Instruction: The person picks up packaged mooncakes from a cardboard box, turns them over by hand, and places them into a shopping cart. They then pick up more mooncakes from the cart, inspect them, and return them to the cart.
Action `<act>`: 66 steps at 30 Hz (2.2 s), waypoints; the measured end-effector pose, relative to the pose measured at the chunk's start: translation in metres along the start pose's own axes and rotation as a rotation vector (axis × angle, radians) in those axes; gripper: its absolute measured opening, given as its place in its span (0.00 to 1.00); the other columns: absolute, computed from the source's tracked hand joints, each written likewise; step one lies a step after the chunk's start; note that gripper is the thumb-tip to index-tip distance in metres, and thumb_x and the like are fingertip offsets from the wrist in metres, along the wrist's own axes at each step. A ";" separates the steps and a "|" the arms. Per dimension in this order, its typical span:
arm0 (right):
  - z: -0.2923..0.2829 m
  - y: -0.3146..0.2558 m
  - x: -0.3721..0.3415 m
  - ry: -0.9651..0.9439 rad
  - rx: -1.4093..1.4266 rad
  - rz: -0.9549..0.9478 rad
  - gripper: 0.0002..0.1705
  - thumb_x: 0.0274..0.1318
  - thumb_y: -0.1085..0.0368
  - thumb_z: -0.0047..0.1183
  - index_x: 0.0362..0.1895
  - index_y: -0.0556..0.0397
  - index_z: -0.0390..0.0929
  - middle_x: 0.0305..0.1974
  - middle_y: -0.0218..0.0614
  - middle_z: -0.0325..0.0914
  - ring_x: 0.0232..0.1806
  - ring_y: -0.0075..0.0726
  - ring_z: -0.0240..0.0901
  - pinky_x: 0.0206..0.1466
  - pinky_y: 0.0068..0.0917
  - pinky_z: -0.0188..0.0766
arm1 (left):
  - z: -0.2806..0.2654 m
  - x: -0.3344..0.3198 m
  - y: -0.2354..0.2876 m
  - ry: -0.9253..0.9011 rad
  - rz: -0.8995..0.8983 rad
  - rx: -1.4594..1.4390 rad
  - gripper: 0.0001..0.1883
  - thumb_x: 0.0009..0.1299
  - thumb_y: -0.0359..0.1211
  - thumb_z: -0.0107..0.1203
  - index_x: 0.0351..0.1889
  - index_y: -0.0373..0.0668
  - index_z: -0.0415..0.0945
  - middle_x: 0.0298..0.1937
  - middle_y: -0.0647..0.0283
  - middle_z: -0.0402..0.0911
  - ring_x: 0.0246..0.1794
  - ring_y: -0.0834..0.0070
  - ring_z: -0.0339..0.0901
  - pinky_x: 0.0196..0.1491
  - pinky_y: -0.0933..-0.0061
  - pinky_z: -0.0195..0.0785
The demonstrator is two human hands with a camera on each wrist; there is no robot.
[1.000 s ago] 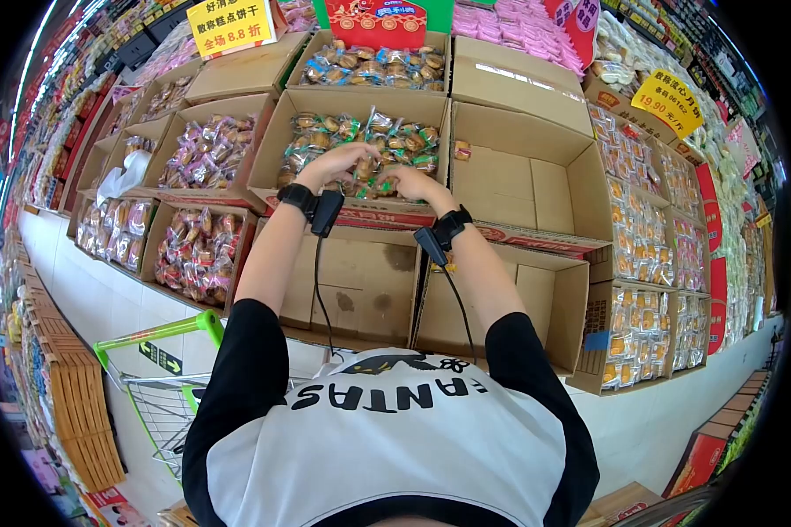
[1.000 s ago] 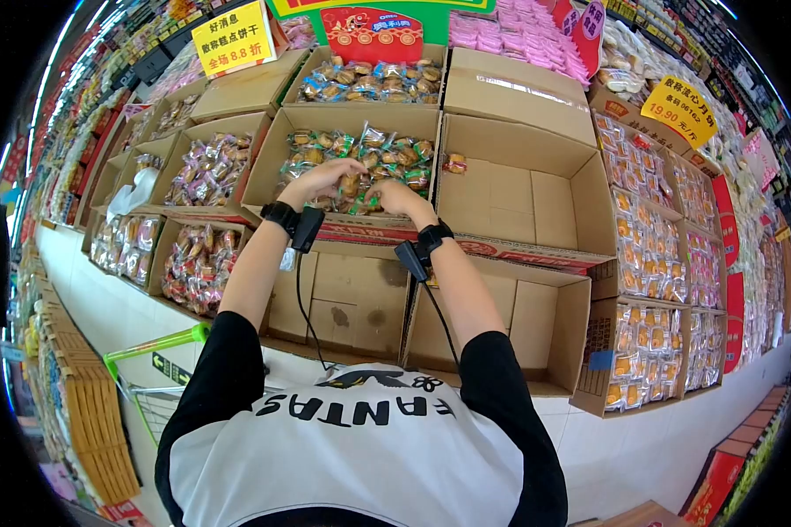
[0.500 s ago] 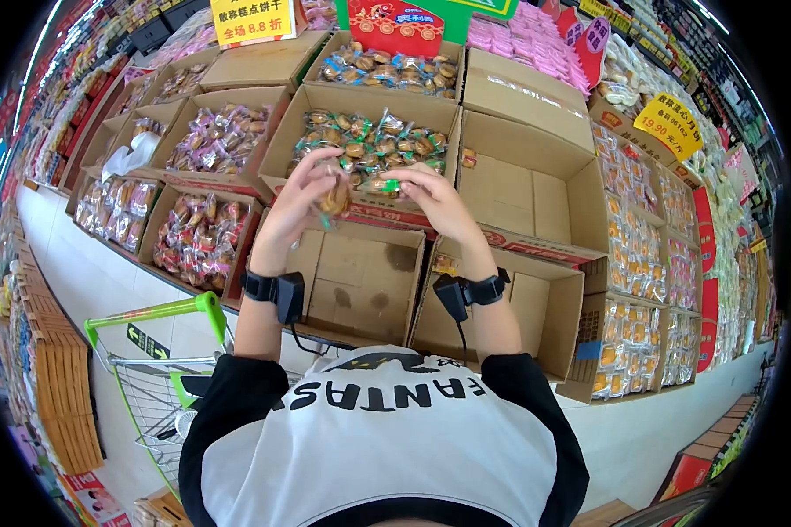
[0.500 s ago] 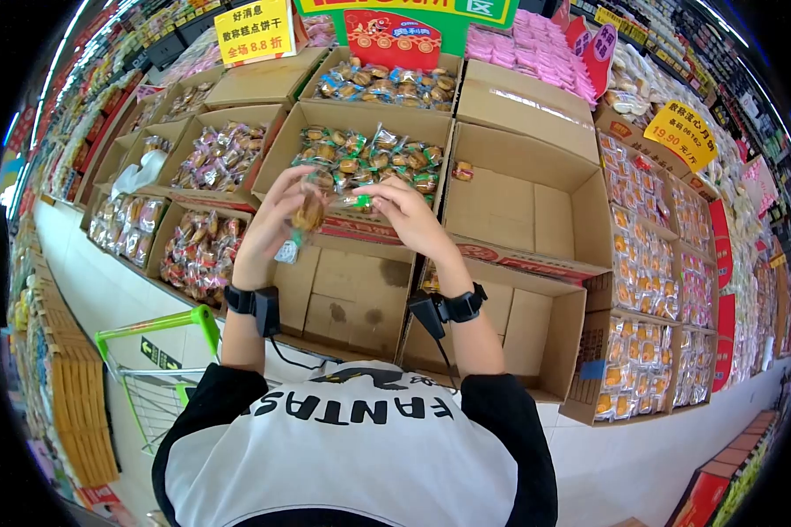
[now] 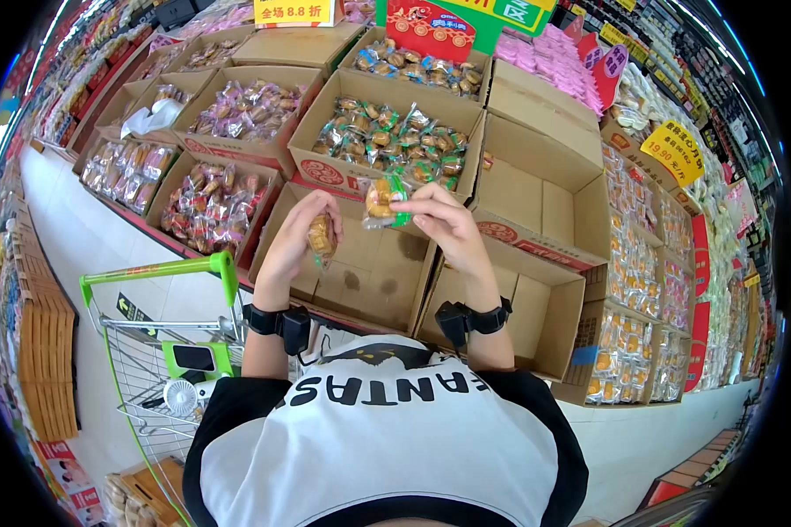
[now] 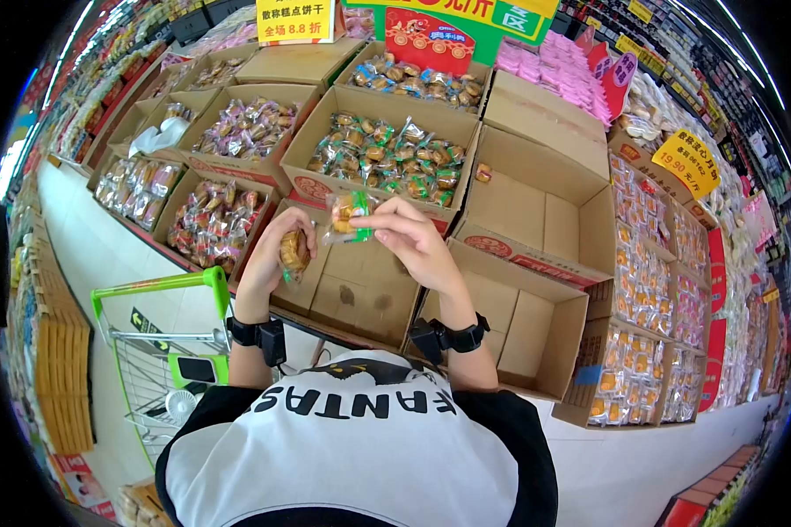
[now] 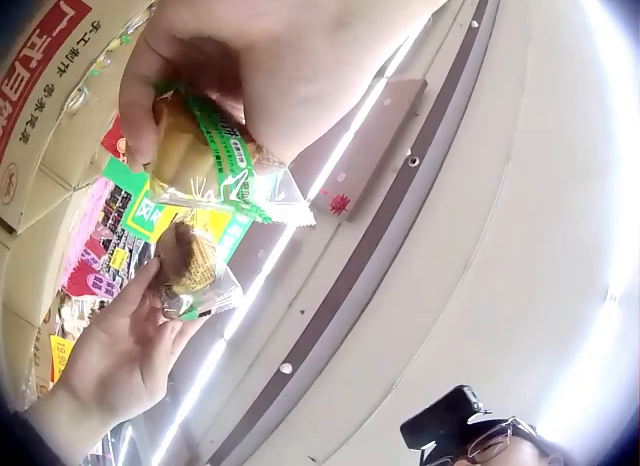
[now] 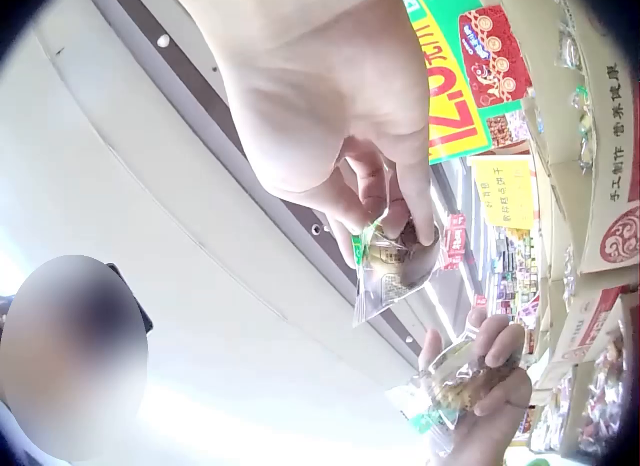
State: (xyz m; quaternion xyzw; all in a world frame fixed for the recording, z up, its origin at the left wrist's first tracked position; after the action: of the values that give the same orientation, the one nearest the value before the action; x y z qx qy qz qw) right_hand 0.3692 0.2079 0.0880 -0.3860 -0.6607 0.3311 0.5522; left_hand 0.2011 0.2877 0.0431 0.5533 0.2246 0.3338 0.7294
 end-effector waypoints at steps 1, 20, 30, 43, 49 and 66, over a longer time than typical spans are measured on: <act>0.006 -0.004 -0.003 -0.055 0.012 0.002 0.13 0.50 0.72 0.42 0.42 0.52 0.74 0.31 0.30 0.61 0.34 0.27 0.58 0.39 0.21 0.57 | 0.002 -0.004 0.000 -0.023 -0.001 -0.035 0.12 0.67 0.36 0.34 0.31 0.39 0.64 0.24 0.61 0.69 0.25 0.75 0.68 0.30 0.79 0.61; 0.094 0.037 -0.005 -0.116 0.321 0.381 0.34 0.43 0.69 0.56 0.55 0.51 0.54 0.49 0.40 0.61 0.48 0.33 0.63 0.47 0.28 0.66 | -0.014 -0.070 0.008 0.243 0.080 0.239 0.08 0.61 0.28 0.47 0.37 0.37 0.66 0.31 0.69 0.70 0.34 0.85 0.67 0.37 0.84 0.60; 0.164 0.040 -0.012 -0.508 0.435 0.435 0.25 0.50 0.69 0.48 0.52 0.54 0.55 0.48 0.37 0.62 0.45 0.27 0.64 0.44 0.22 0.64 | -0.036 -0.113 0.024 0.534 -0.053 0.753 0.15 0.63 0.37 0.46 0.41 0.34 0.67 0.32 0.56 0.72 0.32 0.76 0.69 0.37 0.80 0.61; 0.175 0.052 -0.017 -0.455 0.441 0.498 0.25 0.48 0.73 0.47 0.53 0.56 0.57 0.45 0.35 0.66 0.41 0.24 0.67 0.39 0.19 0.66 | -0.050 -0.137 0.020 0.457 -0.030 0.423 0.18 0.65 0.30 0.39 0.53 0.33 0.60 0.45 0.59 0.69 0.45 0.77 0.65 0.45 0.80 0.60; 0.166 0.055 -0.016 -0.339 0.398 0.529 0.23 0.44 0.75 0.48 0.49 0.58 0.62 0.41 0.34 0.66 0.41 0.26 0.66 0.40 0.20 0.66 | -0.041 -0.137 0.029 0.480 0.032 0.279 0.21 0.63 0.25 0.43 0.55 0.35 0.56 0.41 0.61 0.67 0.37 0.78 0.68 0.32 0.82 0.68; 0.156 0.046 -0.021 -0.087 0.738 0.628 0.22 0.49 0.71 0.46 0.50 0.53 0.57 0.45 0.35 0.62 0.44 0.27 0.64 0.47 0.25 0.65 | -0.027 -0.160 0.026 0.866 0.160 0.080 0.17 0.60 0.28 0.50 0.43 0.40 0.55 0.39 0.63 0.67 0.34 0.80 0.68 0.22 0.84 0.66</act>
State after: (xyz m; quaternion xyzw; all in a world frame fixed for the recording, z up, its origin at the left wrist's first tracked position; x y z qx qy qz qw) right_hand 0.2238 0.2099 0.0115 -0.3308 -0.3733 0.7097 0.4976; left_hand 0.0678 0.1918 0.0539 0.4058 0.4785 0.5815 0.5179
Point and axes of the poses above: each hand's wrist, its own x-axis towards the middle knuckle, its own z-axis out of the palm, y = z × x, the point moved 6 cm from there along x, towards the middle knuckle
